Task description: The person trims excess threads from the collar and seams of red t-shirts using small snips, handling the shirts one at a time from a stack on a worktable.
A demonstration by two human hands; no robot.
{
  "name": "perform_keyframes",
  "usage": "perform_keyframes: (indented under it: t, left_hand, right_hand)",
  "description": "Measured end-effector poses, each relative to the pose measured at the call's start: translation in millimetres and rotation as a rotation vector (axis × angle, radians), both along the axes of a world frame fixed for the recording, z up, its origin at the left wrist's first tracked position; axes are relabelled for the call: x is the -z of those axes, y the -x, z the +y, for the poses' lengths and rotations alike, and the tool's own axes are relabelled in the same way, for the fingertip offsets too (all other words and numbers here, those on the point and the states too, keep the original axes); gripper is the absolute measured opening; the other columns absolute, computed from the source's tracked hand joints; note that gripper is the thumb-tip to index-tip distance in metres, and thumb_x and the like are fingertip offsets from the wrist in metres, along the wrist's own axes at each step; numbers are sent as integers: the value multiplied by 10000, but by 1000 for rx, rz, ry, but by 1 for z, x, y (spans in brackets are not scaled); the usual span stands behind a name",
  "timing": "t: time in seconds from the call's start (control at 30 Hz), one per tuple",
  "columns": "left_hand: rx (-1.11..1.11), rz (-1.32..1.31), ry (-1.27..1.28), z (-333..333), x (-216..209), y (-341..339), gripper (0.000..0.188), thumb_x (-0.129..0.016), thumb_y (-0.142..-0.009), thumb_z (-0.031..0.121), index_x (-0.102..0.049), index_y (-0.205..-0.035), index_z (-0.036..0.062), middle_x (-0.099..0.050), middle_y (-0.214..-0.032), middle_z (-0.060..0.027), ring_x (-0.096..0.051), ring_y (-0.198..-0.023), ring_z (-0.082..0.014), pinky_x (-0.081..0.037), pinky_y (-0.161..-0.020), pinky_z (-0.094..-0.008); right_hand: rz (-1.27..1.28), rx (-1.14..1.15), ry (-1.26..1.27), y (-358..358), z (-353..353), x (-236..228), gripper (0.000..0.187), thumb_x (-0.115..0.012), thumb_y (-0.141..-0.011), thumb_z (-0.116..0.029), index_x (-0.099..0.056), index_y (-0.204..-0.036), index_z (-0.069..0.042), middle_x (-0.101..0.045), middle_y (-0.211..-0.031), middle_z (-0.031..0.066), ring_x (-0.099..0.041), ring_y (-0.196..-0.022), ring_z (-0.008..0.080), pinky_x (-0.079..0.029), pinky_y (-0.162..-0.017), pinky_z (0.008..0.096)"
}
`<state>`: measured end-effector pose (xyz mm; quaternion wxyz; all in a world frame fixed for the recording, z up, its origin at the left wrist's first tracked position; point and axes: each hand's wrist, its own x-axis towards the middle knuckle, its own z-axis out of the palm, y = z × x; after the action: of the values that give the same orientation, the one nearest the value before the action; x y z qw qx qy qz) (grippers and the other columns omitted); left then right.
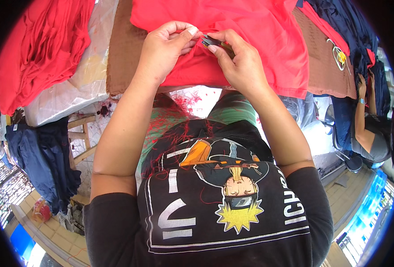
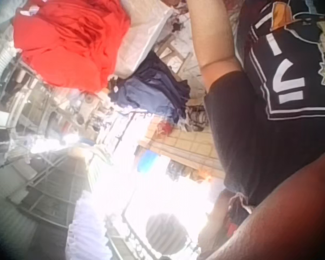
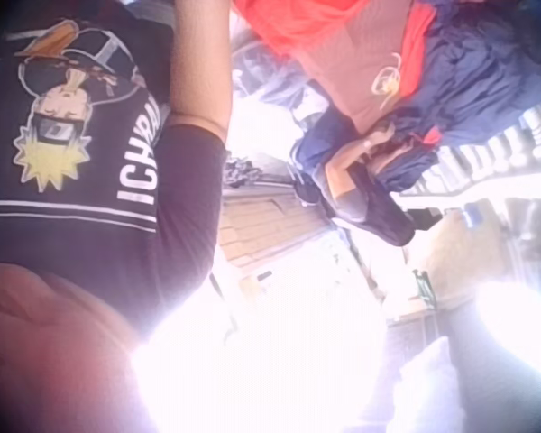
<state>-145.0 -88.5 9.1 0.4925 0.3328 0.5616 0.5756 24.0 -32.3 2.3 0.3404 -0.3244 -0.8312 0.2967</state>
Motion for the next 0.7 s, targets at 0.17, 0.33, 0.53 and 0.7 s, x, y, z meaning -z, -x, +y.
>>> perform_keyframes:
  t: [0.17,0.33,0.53,0.7]
  left_hand:
    - [-11,48,-35,-3,0,2,214,-618,-934,206,-639,-1060,34,-694,-1045,-66,-653,-960,-129,-511,-835,-252]
    - [-21,331,-27,-28,-19,-8,187,-652,-905,171,-694,-1015,26,-715,-965,-59,-671,-865,-114,-509,-779,-231]
    - [-188,867,-155,-30,15,-12,184,-692,-851,112,-723,-1012,30,-724,-932,-107,-687,-824,-138,-531,-752,-258]
    - [-198,1100,-223,-27,23,-14,208,-723,-812,130,-723,-1004,49,-709,-959,-114,-691,-820,-196,-538,-759,-290]
  right_hand:
    - [-53,-9,-57,5,4,4,182,-632,-865,-183,-635,-1026,-98,-671,-876,116,-646,-788,331,-507,-666,420]
    - [-86,56,-16,6,7,6,196,-631,-863,-188,-638,-1036,-96,-682,-899,126,-651,-821,341,-511,-699,423]
    - [-72,68,-22,8,9,10,224,-638,-862,-195,-633,-1055,-82,-686,-920,138,-655,-846,341,-512,-724,418]
    - [-31,95,81,7,8,9,220,-649,-859,-179,-630,-1053,-75,-682,-911,142,-656,-834,335,-508,-720,406]
